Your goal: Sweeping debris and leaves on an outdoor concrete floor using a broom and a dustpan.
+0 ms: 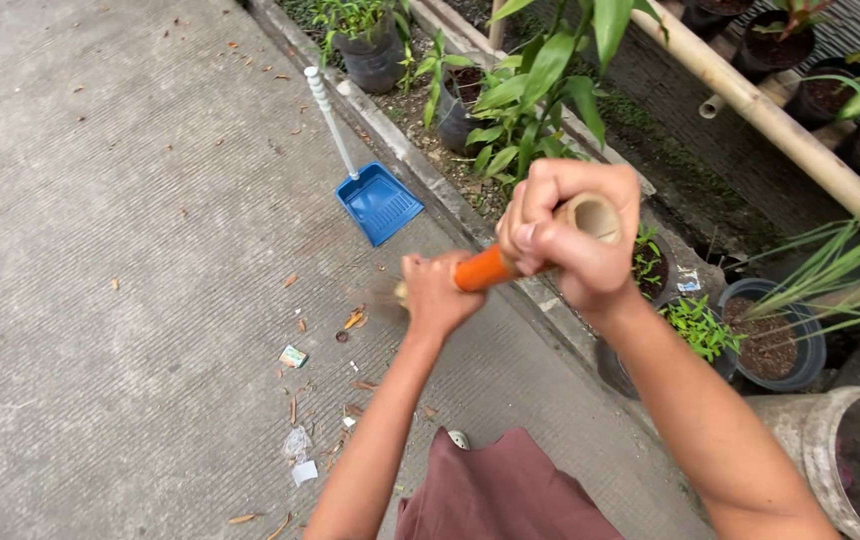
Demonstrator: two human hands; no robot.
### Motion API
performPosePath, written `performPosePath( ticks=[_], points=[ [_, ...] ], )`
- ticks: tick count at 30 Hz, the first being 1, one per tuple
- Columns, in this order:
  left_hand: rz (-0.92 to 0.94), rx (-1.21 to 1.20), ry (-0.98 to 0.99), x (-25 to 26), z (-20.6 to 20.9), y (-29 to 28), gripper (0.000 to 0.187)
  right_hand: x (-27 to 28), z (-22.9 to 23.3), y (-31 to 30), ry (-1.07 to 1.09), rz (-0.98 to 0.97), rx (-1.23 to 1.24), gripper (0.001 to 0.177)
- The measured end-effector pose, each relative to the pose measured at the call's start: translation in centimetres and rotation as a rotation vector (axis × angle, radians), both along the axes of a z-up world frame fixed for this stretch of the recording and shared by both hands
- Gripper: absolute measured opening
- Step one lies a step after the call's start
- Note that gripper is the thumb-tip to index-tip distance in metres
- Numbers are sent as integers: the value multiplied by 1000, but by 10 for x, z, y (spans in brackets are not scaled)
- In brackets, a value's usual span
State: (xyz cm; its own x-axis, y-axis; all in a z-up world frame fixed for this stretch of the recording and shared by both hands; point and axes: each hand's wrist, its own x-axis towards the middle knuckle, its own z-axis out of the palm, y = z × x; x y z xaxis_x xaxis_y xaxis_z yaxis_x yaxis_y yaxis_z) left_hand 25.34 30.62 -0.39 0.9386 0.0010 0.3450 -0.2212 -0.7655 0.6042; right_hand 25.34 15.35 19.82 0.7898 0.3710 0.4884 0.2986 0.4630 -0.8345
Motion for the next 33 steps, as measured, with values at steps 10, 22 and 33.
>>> performPosePath(
  ticks=[10,22,33],
  points=[
    [-53,-166,240,-20,-6,-34,29,18,-5,54,71,16,-315,17],
    [441,89,-43,53,11,49,10,89,-10,31,-28,338,77,21],
    [676,56,82,-31,30,24,31,150,-7,95,303,661,50,18]
  ],
)
